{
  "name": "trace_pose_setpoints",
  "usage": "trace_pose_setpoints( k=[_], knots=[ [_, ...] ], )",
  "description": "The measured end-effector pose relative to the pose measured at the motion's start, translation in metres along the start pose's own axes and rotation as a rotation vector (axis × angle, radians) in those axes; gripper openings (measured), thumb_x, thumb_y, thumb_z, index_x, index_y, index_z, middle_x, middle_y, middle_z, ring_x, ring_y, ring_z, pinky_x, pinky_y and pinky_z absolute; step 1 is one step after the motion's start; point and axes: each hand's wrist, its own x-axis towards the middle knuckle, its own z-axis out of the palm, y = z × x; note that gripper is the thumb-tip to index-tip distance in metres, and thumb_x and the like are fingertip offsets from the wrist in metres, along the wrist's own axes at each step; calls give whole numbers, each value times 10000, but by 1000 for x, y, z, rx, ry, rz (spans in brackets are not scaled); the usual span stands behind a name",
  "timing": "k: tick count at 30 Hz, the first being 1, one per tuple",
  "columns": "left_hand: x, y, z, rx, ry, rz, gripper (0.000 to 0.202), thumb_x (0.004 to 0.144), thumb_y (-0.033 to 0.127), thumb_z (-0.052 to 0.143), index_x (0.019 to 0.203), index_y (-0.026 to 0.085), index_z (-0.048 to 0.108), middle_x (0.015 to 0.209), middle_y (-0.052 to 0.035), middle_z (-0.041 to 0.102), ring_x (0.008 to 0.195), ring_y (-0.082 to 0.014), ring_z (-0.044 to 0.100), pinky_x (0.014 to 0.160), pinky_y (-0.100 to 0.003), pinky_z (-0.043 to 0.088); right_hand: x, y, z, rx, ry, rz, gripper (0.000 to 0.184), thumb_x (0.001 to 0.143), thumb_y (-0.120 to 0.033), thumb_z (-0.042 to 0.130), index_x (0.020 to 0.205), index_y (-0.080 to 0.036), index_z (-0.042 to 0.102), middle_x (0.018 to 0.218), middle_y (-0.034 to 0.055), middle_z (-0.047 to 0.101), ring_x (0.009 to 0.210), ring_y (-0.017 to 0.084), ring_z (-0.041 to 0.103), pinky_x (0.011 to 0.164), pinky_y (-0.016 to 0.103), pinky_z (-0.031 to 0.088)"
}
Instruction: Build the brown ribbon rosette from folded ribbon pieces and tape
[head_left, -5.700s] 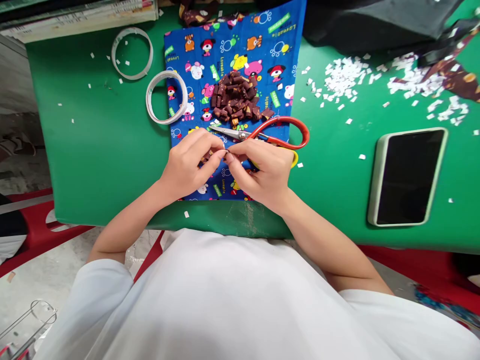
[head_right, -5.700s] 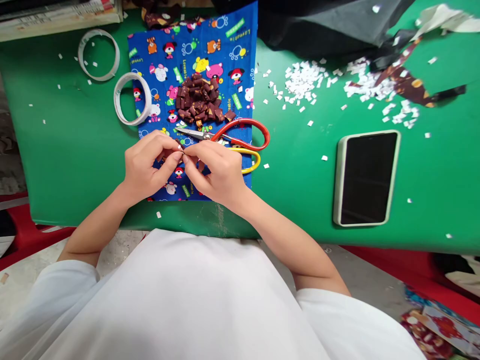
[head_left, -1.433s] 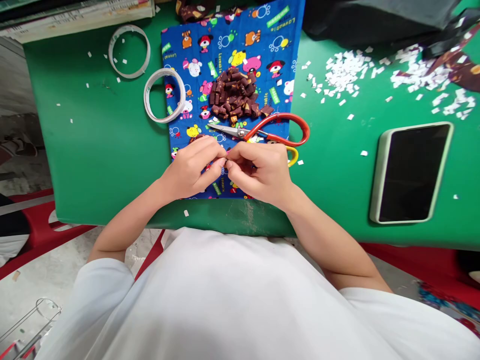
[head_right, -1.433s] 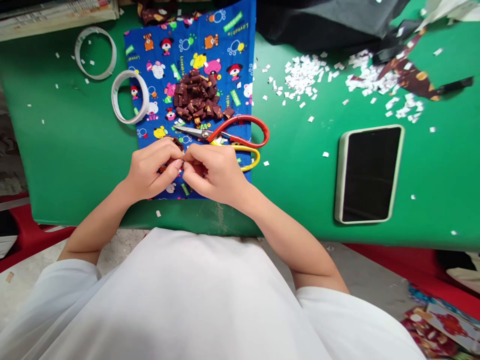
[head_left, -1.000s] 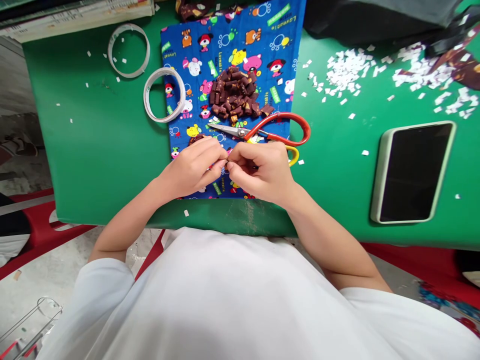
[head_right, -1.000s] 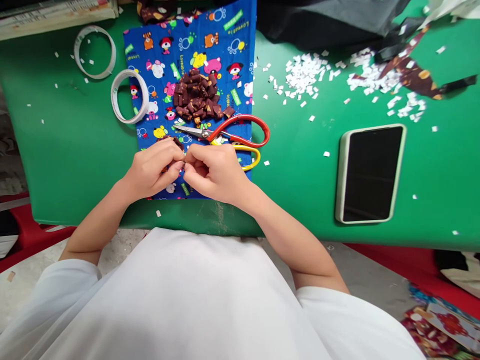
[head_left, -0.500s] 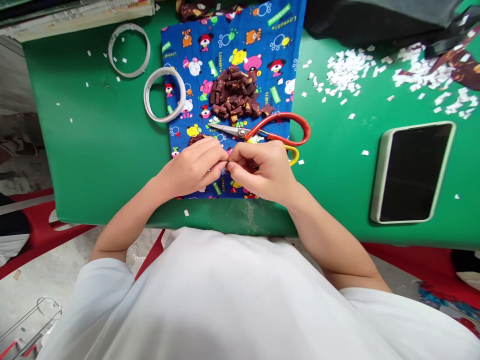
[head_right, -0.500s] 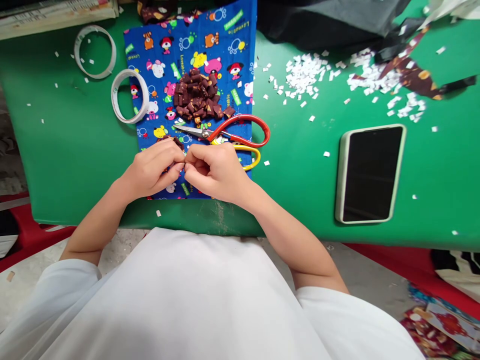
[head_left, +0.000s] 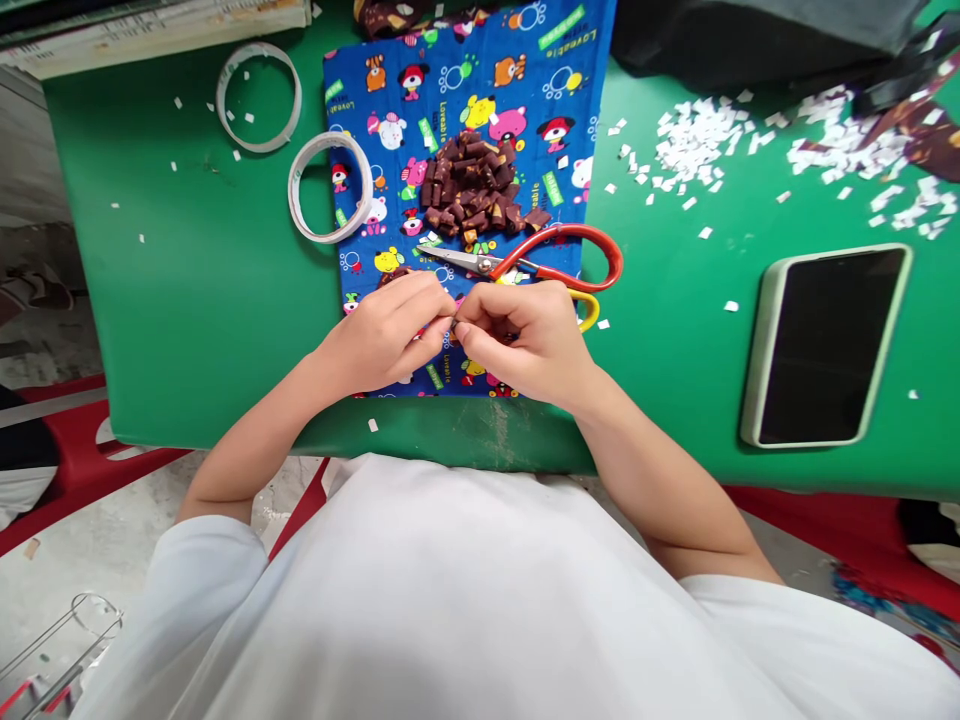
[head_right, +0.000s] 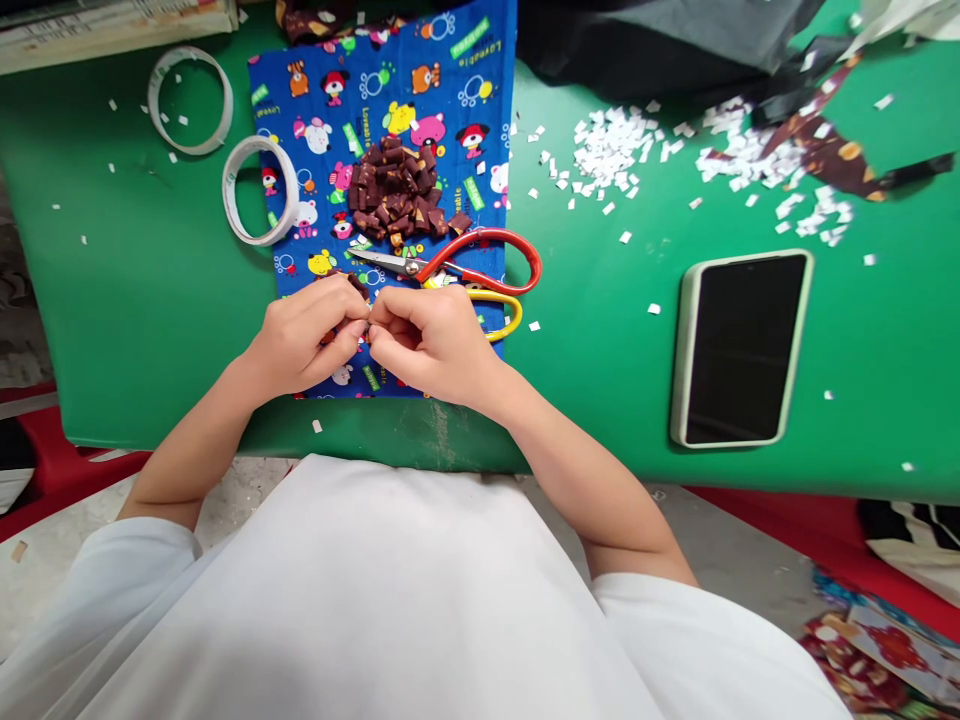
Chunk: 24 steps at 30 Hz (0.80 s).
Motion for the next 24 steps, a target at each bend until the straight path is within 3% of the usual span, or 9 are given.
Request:
trace_pose_setpoints(
  k=[10, 19, 24],
  knots=[
    [4, 4, -3, -120, 102, -47, 158, 910, 156, 400, 771, 201, 460, 670, 8, 475, 626, -115, 470, 621, -247, 413, 0, 0, -1, -2, 41, -17, 198, 777, -187, 532, 606, -196, 431, 479, -74, 348, 437, 47, 289, 433, 209, 248],
    [3, 10, -7, -216, -15, -51, 170, 826, 138, 463, 667, 193, 432, 579, 39, 446, 524, -78, 395, 532, -217, 349, -1, 0, -3, 11, 148, -14, 178, 811, -195, 554, 642, -202, 498, 521, -51, 435, 450, 59, 342, 421, 223, 281],
    [2, 13, -7, -259, -33, -86, 211, 816, 154, 502, 633, 193, 405, 590, 32, 488, 555, -80, 458, 544, -220, 375, -2, 1, 0, 68, 174, 24, 177, 851, -237, 568, 680, -205, 534, 550, -35, 521, 457, 73, 435, 429, 228, 353]
  ],
)
